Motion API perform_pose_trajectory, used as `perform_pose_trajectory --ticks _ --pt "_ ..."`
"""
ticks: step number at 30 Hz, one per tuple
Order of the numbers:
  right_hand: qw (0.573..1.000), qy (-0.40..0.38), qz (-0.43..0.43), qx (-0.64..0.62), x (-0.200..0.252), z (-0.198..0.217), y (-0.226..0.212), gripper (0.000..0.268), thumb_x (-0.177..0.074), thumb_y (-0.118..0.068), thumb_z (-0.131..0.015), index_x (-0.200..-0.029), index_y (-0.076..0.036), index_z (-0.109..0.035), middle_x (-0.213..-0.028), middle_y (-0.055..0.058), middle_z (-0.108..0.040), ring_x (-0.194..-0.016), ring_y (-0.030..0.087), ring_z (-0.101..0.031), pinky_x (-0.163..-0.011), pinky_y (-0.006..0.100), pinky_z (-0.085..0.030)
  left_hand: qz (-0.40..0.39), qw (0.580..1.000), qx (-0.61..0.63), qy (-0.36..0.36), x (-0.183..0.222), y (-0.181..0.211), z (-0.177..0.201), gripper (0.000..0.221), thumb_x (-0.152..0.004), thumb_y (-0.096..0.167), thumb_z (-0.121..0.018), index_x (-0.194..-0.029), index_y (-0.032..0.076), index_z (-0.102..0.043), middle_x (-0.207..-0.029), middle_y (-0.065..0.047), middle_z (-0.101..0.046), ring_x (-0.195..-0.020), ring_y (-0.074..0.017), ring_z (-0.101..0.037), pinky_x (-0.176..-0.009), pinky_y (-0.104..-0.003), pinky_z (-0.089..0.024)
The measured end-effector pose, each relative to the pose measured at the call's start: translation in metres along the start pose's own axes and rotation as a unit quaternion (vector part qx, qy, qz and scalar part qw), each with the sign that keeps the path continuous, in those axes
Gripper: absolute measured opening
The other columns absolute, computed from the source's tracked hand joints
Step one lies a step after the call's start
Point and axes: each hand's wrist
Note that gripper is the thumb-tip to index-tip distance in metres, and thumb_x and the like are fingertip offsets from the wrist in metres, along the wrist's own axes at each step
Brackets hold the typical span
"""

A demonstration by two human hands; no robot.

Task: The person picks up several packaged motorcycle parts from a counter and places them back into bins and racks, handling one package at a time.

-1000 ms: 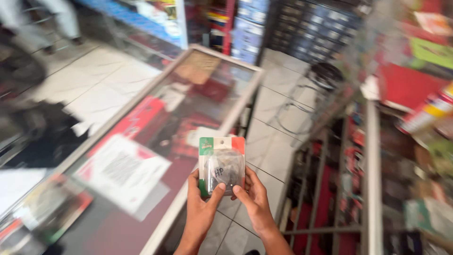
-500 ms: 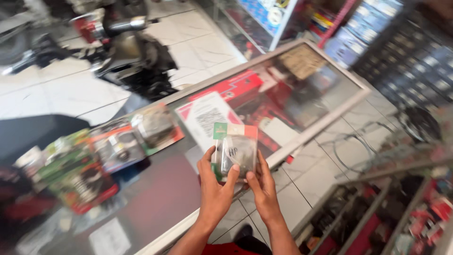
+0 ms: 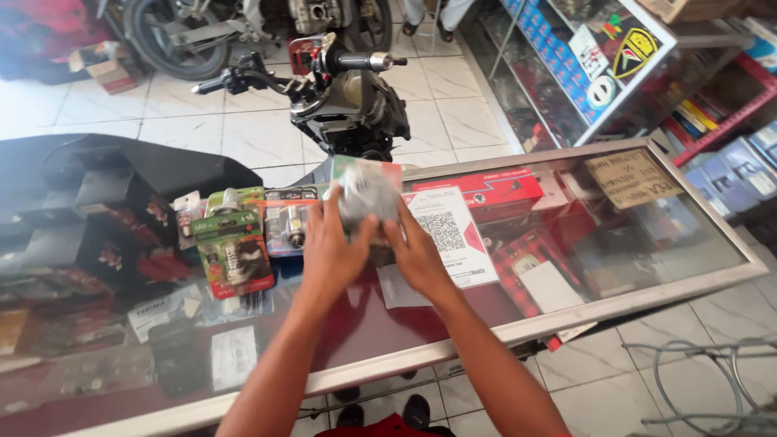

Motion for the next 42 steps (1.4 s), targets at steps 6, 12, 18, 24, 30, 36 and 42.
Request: perform_pose_trajectory --ticks 6,12,18,24,30,36,42 --pt "0.992 -0.063 -0.088 0.057 -0.04 -0.011 0.002 0.064 -0.103 -0.049 -0.046 -0.155 -0.013 -0.04 -0.131 0.023 -0.067 -0.123 0.039 -0.064 -0.102 0.041 -0.048 0.021 0.998 -0.035 0.039 -0.025 -0.029 -0.02 0.077 -0.092 0.045 -0.072 -0.146 -0.004 -0.045 -0.128 -0.034 -0.054 -0.122 -0.0503 -0.053 -0.103 -0.052 -0.045" --pt "0.992 -0.089 -0.087 0.029 -0.041 -0.012 0.021 0.062 -0.101 -0.047 -0.048 -0.157 -0.02 -0.041 -0.132 0.02 -0.068 -0.124 0.035 -0.066 -0.102 0.041 -0.049 0.045 0.997 -0.058 0.023 -0.012 -0.025 -0.017 0.078 -0.093 0.045 -0.068 -0.145 -0.008 -0.043 -0.128 -0.035 -0.053 -0.117 -0.0523 -0.055 -0.097 -0.053 -0.047" --pt "0.995 -0.088 -0.034 -0.024 -0.041 -0.01 0.036 0.061 -0.103 -0.039 -0.055 -0.157 -0.017 -0.039 -0.149 0.019 -0.057 -0.136 0.031 -0.057 -0.11 0.039 -0.044 0.022 0.996 -0.069 0.045 -0.004 -0.018 -0.019 0.073 -0.094 0.041 -0.066 -0.142 -0.01 -0.044 -0.135 -0.034 -0.053 -0.122 -0.0503 -0.053 -0.1 -0.053 -0.046" --pt "0.995 -0.091 -0.023 -0.02 -0.039 -0.01 0.033 0.059 -0.102 -0.035 -0.055 -0.156 -0.016 -0.041 -0.152 0.018 -0.055 -0.14 0.032 -0.053 -0.112 0.04 -0.044 -0.026 0.991 -0.111 0.076 -0.001 -0.013 -0.017 0.076 -0.094 0.04 -0.069 -0.139 -0.015 -0.043 -0.138 -0.037 -0.051 -0.126 -0.05 -0.052 -0.101 -0.05 -0.046" --pt "0.996 -0.086 0.008 0.021 -0.036 -0.009 0.036 0.06 -0.103 -0.034 -0.055 -0.157 -0.016 -0.039 -0.154 0.019 -0.05 -0.142 0.035 -0.05 -0.114 0.042 -0.043 -0.07 0.985 -0.12 0.098 0.0 -0.006 -0.013 0.077 -0.093 0.036 -0.07 -0.145 -0.013 -0.041 -0.137 -0.034 -0.053 -0.123 -0.0485 -0.054 -0.101 -0.05 -0.047" --pt "0.996 -0.086 -0.019 0.01 -0.037 -0.01 0.039 0.058 -0.102 -0.034 -0.058 -0.156 -0.019 -0.042 -0.152 0.016 -0.055 -0.139 0.032 -0.055 -0.11 0.041 -0.047 -0.071 0.983 -0.148 0.078 0.003 -0.007 -0.01 0.076 -0.091 0.033 -0.07 -0.151 -0.003 -0.041 -0.131 -0.029 -0.056 -0.115 -0.0447 -0.058 -0.093 -0.05 -0.05" --pt "0.996 -0.089 -0.028 -0.009 -0.033 -0.009 0.04 0.059 -0.102 -0.032 -0.059 -0.156 -0.02 -0.04 -0.151 0.014 -0.055 -0.136 0.029 -0.057 -0.105 0.041 -0.051 -0.039 0.985 -0.157 0.057 0.004 -0.008 -0.012 0.075 -0.093 0.036 -0.07 -0.151 -0.003 -0.042 -0.13 -0.026 -0.056 -0.115 -0.0428 -0.06 -0.091 -0.05 -0.051"
Point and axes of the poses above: each hand's wrist, its own x-axis away from the middle knuckle, its own z-axis out of the back of the hand, y = z × x
